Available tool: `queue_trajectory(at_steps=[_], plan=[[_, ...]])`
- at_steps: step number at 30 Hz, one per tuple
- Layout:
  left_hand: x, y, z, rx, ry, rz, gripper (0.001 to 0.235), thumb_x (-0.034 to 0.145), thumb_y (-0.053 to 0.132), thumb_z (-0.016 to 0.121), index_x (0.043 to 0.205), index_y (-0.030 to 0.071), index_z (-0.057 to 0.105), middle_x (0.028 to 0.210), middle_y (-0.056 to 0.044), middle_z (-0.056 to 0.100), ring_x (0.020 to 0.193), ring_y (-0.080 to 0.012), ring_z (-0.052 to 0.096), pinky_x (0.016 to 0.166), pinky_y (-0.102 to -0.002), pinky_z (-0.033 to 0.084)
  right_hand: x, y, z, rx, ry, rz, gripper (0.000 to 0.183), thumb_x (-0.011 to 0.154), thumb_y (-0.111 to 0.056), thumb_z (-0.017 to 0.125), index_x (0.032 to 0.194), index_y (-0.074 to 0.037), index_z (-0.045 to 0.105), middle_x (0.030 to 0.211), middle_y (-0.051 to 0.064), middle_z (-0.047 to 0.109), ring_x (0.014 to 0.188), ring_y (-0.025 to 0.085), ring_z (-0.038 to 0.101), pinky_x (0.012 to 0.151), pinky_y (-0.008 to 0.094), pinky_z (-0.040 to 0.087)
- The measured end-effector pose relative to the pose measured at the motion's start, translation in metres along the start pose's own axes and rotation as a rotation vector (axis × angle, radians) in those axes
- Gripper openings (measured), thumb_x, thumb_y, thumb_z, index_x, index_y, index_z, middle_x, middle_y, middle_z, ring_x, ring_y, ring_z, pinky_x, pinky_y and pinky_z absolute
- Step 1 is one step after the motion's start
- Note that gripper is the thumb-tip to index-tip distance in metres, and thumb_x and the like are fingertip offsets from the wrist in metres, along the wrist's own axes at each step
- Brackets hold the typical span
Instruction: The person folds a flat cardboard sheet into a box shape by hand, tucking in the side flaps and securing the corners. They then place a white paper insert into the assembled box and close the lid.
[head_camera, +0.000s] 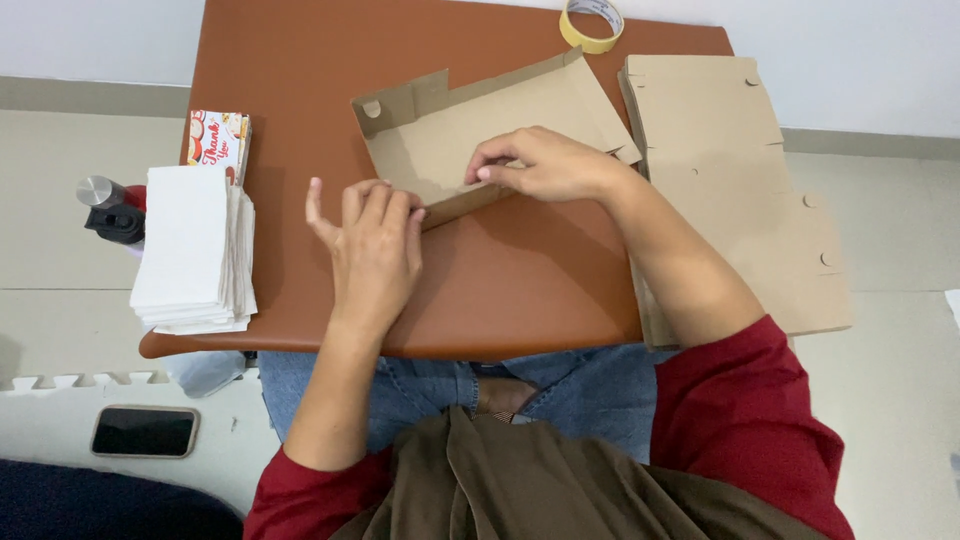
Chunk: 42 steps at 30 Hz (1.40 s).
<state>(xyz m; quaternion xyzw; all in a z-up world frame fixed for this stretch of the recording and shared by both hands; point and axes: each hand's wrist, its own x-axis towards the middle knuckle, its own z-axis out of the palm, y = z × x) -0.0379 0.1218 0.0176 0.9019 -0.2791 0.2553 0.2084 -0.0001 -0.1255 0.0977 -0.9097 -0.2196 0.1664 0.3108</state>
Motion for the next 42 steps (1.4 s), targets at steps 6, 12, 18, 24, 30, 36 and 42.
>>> queue_trajectory(at_steps=[6, 12, 18, 24, 30, 36, 42], plan=[[0.022, -0.008, -0.007, 0.032, -0.088, 0.075, 0.024, 0.090, 0.024, 0.076, 0.109, 0.012, 0.068, 0.101, -0.007, 0.064, 0.113, -0.0264, 0.056, 0.112, -0.067, 0.009, -0.037, 0.057, -0.009, -0.289, 0.147, 0.049, 0.040, 0.087, -0.043, 0.080, 0.116, -0.016, 0.072, 0.116, 0.008, 0.069, 0.116, 0.032, 0.061, 0.104, 0.049, 0.039], [0.060, 0.002, 0.041, 0.030, -0.296, 0.266, 0.020, 0.085, 0.022, 0.078, 0.101, 0.014, 0.069, 0.090, -0.003, 0.068, 0.094, -0.0210, 0.066, 0.108, -0.055, 0.027, -0.035, 0.097, 0.019, -0.304, 0.255, -0.019, 0.017, 0.087, -0.031, 0.080, 0.100, -0.021, 0.074, 0.099, -0.002, 0.066, 0.106, 0.023, 0.060, 0.097, 0.041, 0.039], [0.058, -0.005, 0.048, -0.014, -0.217, 0.339, 0.016, 0.085, 0.020, 0.077, 0.097, 0.015, 0.069, 0.085, -0.001, 0.066, 0.086, -0.0196, 0.066, 0.100, -0.044, 0.036, -0.038, 0.092, 0.018, -0.261, 0.319, -0.088, 0.007, 0.092, -0.023, 0.075, 0.097, -0.019, 0.072, 0.104, -0.001, 0.068, 0.104, 0.023, 0.061, 0.099, 0.043, 0.038], [0.056, -0.006, 0.051, -0.079, -0.113, 0.389, 0.012, 0.087, 0.017, 0.076, 0.094, 0.014, 0.067, 0.084, 0.000, 0.062, 0.085, -0.0174, 0.063, 0.103, -0.042, 0.035, -0.036, 0.090, 0.020, -0.245, 0.452, -0.209, 0.009, 0.096, -0.020, 0.074, 0.095, -0.014, 0.068, 0.109, 0.004, 0.065, 0.106, 0.029, 0.060, 0.094, 0.044, 0.042], [0.060, 0.004, 0.049, -0.169, 0.078, 0.511, 0.012, 0.091, 0.014, 0.073, 0.085, 0.013, 0.062, 0.080, -0.002, 0.057, 0.080, -0.0190, 0.058, 0.106, -0.051, 0.032, -0.029, 0.055, 0.036, -0.180, 0.575, -0.339, 0.007, 0.099, -0.016, 0.070, 0.097, -0.011, 0.067, 0.110, 0.008, 0.063, 0.113, 0.033, 0.059, 0.094, 0.046, 0.044], [0.060, 0.008, 0.059, -0.155, 0.243, 0.558, 0.017, 0.098, 0.009, 0.065, 0.083, 0.013, 0.060, 0.076, -0.001, 0.050, 0.075, -0.0188, 0.054, 0.106, -0.056, 0.033, -0.025, 0.057, 0.051, -0.114, 0.590, -0.289, 0.004, 0.098, -0.010, 0.069, 0.099, -0.009, 0.065, 0.120, 0.012, 0.053, 0.116, 0.039, 0.054, 0.095, 0.046, 0.049], [0.060, 0.019, 0.053, 0.006, 0.377, 0.585, 0.026, 0.103, 0.005, 0.059, 0.079, 0.014, 0.056, 0.075, -0.002, 0.046, 0.077, -0.0183, 0.053, 0.110, -0.057, 0.030, -0.026, 0.049, 0.046, -0.198, 0.598, -0.253, 0.007, 0.100, -0.007, 0.065, 0.094, -0.006, 0.061, 0.120, 0.013, 0.048, 0.116, 0.041, 0.052, 0.094, 0.045, 0.050]])
